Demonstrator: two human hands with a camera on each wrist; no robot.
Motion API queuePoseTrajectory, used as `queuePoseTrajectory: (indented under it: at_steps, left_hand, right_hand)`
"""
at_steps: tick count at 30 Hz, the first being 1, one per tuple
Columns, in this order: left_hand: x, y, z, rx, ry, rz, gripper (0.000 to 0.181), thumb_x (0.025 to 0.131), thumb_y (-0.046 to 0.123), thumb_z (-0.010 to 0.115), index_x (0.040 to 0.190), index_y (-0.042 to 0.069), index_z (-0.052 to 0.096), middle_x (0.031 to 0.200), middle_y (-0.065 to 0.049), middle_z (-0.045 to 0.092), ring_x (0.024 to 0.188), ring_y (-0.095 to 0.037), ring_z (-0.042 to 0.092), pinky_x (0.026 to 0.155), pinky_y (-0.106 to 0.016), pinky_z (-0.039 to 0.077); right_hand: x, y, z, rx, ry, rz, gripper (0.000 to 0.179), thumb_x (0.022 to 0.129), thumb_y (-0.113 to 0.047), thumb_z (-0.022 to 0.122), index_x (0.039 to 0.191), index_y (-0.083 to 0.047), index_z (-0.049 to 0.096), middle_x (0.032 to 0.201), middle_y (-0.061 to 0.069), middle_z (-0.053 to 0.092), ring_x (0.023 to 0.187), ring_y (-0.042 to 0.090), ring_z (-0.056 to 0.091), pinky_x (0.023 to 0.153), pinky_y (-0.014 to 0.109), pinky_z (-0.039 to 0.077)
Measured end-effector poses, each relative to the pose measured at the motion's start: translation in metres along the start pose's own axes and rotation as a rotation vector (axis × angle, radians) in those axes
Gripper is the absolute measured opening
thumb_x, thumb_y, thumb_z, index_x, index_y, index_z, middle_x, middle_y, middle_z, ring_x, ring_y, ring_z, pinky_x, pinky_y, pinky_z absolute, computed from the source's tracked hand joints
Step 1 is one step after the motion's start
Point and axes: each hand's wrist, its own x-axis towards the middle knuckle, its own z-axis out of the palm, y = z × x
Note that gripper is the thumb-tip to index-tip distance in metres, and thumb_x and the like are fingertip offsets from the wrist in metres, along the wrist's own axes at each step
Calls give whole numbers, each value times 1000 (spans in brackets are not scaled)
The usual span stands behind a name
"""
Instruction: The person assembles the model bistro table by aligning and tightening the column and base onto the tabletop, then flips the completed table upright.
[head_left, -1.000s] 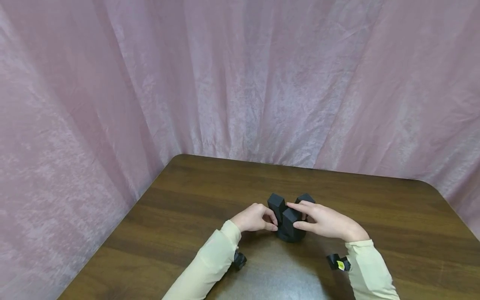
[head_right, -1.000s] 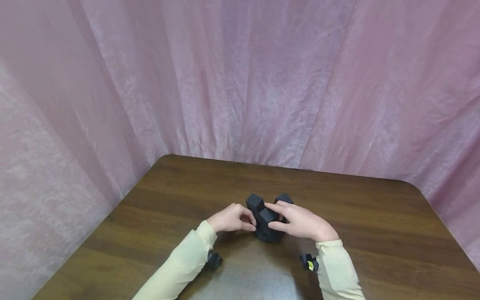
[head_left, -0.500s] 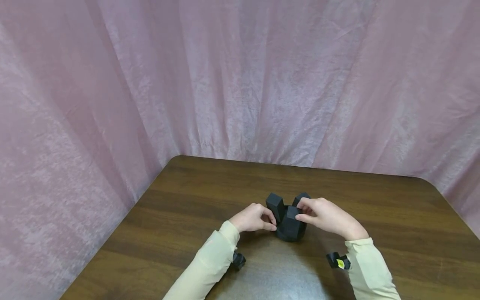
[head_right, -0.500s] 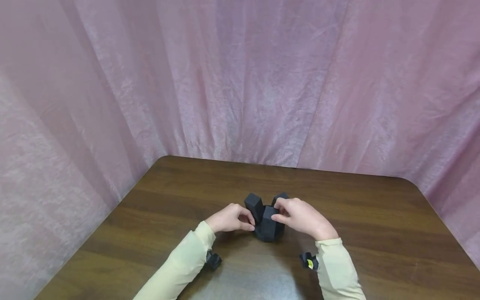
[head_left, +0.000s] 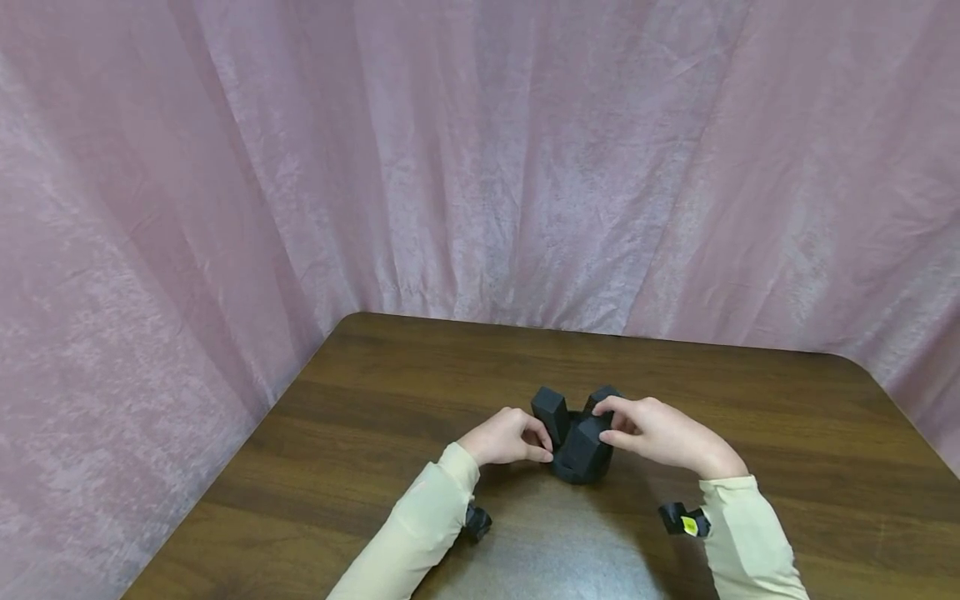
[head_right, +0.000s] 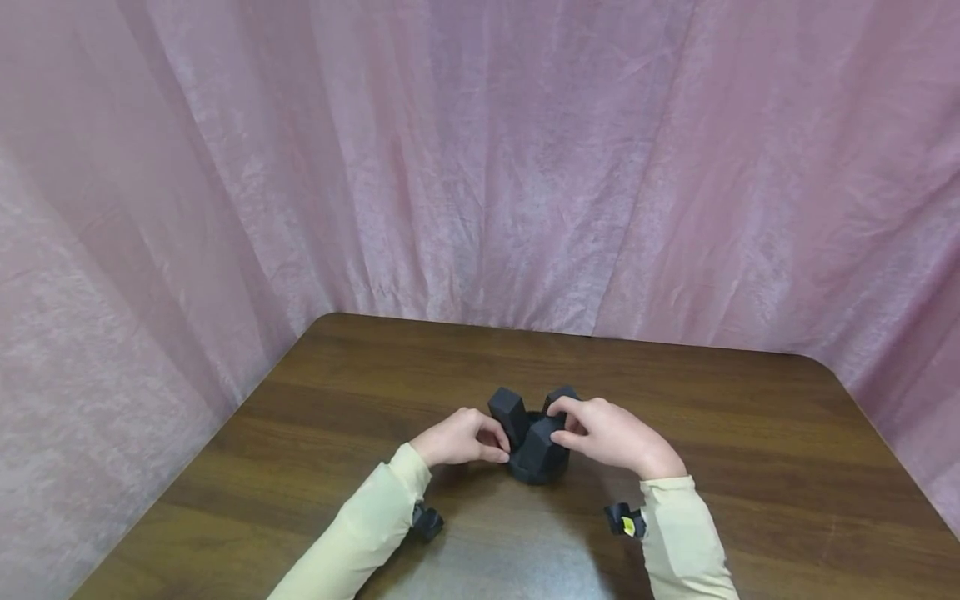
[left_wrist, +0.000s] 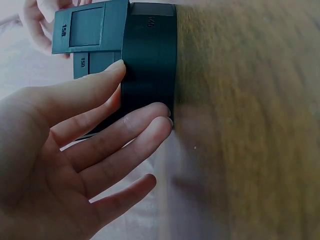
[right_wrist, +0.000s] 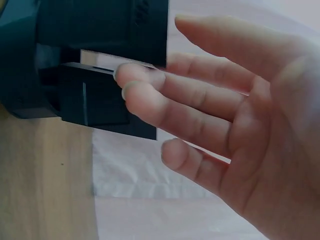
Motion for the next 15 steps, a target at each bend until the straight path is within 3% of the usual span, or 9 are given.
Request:
queuePoseTrajectory:
  at_steps: [9, 15]
  left_hand:
    - [-1, 1, -1, -14, 2, -8, 6, 78, 28, 68, 79, 22, 67, 67, 12, 63, 59, 0, 52, 57, -16, 42]
    - [-1, 3, -1, -13, -1, -14, 6, 78, 28, 68, 79, 22, 67, 68, 12, 63, 60, 1, 52, 57, -16, 42]
  right_hand:
    - [-7, 1, -8, -6, 5, -40, 19, 81, -23, 65, 96, -12, 60, 78, -9, 64, 71, 0, 57, 62, 20, 47]
    - [-6, 0, -6, 23, -15, -47, 19, 79, -32, 66, 88, -17, 58, 76, -10, 62, 70, 0, 56, 63, 20, 46]
